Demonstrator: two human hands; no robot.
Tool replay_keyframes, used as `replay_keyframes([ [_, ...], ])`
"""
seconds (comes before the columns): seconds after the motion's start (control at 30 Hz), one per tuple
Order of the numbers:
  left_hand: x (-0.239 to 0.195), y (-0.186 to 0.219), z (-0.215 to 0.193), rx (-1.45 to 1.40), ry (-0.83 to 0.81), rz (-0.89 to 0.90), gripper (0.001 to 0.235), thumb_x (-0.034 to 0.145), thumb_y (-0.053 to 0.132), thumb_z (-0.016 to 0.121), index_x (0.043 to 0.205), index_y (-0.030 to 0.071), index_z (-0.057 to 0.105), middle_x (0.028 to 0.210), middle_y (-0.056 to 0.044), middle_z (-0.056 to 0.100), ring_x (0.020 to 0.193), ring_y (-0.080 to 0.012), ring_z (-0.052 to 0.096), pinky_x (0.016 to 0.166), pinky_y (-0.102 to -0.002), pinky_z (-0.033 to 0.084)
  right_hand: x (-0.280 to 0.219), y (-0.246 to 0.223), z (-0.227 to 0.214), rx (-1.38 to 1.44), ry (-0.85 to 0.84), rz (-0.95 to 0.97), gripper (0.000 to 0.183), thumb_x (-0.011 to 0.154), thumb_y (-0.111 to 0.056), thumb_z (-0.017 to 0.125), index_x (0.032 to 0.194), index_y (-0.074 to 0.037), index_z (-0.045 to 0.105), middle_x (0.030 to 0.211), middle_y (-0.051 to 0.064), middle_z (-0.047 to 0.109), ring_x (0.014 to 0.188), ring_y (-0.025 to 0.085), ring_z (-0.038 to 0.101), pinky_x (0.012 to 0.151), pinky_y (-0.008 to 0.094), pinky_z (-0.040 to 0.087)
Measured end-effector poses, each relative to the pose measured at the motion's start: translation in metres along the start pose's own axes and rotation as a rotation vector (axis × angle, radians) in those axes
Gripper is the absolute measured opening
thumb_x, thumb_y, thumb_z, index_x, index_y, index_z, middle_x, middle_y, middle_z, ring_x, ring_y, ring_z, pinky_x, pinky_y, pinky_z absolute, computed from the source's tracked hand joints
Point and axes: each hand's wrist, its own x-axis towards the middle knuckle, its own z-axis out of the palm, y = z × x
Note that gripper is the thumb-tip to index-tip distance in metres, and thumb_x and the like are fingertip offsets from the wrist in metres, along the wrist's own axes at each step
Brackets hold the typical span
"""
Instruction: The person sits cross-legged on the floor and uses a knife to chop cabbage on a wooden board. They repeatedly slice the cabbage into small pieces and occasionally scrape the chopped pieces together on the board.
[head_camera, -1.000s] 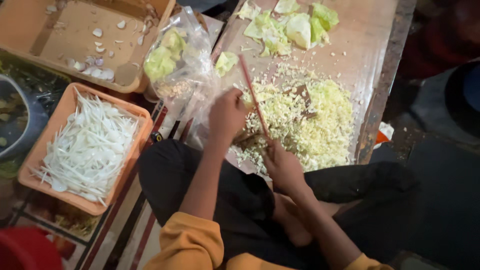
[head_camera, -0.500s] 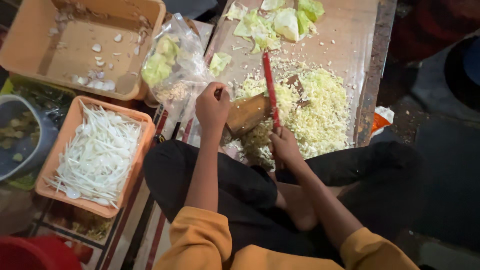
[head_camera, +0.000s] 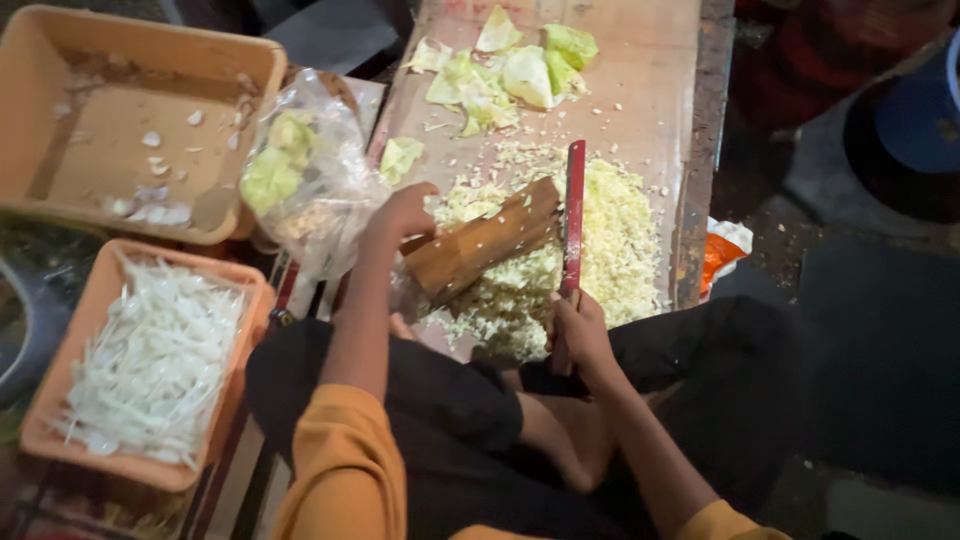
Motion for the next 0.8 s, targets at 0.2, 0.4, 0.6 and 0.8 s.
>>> replay_keyframes([
  [0.2, 0.039, 0.038, -0.038, 0.104, -0.504, -0.191, 0.118, 0.065, 0.01, 0.091, 0.16, 0.035, 0.025, 0.136, -0.021, 0.066, 0.104, -0.0309, 0.07, 0.072, -0.042, 0.06, 0.006, -0.024, 0.004, 0.115, 0.018, 0.037, 0.014, 0.097, -0.02, 0.059, 0.094, -0.007, 0.057, 0.059, 0.006, 0.056, 0.043, 0.018, 0.054, 0.043, 0.032, 0.046],
  [0.4, 0.087, 0.024, 0.001, -0.226, -0.302, -0.358, 0.078, 0.083, 0.028, 0.084, 0.147, 0.019, 0.041, 0.121, -0.014, 0.06, 0.076, -0.0228, 0.071, 0.061, -0.035, 0.061, 0.007, -0.042, -0.008, 0.092, -0.032, 0.071, 0.021, 0.1, -0.021, 0.061, 0.095, -0.002, 0.053, 0.061, 0.007, 0.056, 0.046, 0.017, 0.055, 0.045, 0.032, 0.049],
  [0.6, 0.132, 0.062, 0.052, -0.425, -0.605, 0.053, 0.039, 0.099, 0.032, 0.065, 0.134, 0.016, 0.067, 0.081, -0.003, 0.05, 0.053, -0.0086, 0.036, 0.048, -0.029, 0.037, 0.008, -0.052, -0.018, 0.113, 0.02, 0.047, 0.017, 0.097, -0.02, 0.061, 0.1, -0.005, 0.055, 0.059, 0.007, 0.056, 0.045, 0.016, 0.054, 0.044, 0.032, 0.048],
  [0.8, 0.178, 0.115, 0.07, 0.026, -0.144, 0.657, 0.025, 0.083, 0.024, 0.079, 0.106, 0.014, 0.079, 0.098, -0.008, 0.075, 0.08, -0.0162, 0.067, 0.073, -0.037, 0.057, 0.009, -0.052, -0.025, 0.143, 0.061, 0.083, 0.019, 0.098, -0.022, 0.06, 0.1, -0.004, 0.055, 0.06, 0.006, 0.057, 0.045, 0.016, 0.055, 0.045, 0.031, 0.048],
])
